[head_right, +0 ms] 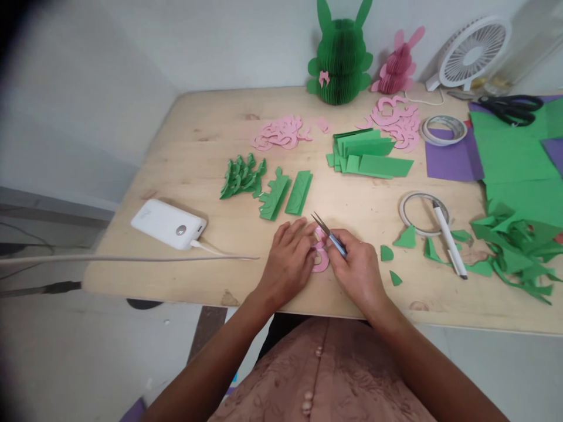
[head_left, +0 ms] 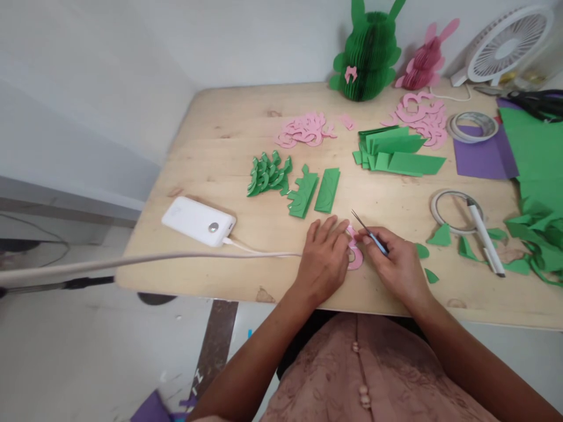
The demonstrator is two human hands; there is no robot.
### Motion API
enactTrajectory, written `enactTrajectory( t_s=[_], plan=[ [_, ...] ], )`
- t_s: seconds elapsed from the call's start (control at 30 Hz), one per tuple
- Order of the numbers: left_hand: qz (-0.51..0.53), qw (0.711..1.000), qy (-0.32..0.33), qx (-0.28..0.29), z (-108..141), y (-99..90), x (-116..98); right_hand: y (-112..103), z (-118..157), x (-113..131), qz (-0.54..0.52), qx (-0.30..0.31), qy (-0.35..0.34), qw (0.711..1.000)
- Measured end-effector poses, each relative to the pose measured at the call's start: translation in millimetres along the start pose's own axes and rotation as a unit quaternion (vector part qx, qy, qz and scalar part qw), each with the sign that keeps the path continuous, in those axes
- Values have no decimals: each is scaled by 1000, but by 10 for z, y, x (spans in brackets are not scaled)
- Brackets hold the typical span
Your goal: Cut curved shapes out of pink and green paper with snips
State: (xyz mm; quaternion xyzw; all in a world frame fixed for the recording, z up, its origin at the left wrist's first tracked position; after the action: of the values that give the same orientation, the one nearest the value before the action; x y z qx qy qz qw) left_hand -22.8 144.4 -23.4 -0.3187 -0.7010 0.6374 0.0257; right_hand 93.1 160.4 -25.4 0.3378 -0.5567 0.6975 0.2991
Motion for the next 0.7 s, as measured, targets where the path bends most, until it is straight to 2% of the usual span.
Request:
enactTrajectory(
  t_s=[0.27,0.47,0.7],
  plan=[
    [32,999,-12,-2,1,-13,30,-5,-12,11,9,-6,-7,1000],
    [51,998,-2,23,-2,-12,34,-16,-4,42,22,-14,-24,999],
    [52,998,24,21,119,-127,-43,-22,-9,38,22,-19,-28,999]
  ],
)
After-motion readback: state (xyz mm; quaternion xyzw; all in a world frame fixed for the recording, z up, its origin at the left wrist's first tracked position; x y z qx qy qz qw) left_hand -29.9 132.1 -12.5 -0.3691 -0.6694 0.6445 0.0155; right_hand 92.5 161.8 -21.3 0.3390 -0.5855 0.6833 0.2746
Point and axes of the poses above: each hand's wrist, its own z-axis away from the middle knuckle, its own y-axis out of the palm, x = y × z, the point moved 9 cm from there along -z, towards the middle knuckle, and after that the axes turned 6 degrees about x, right-handed, at the moved point
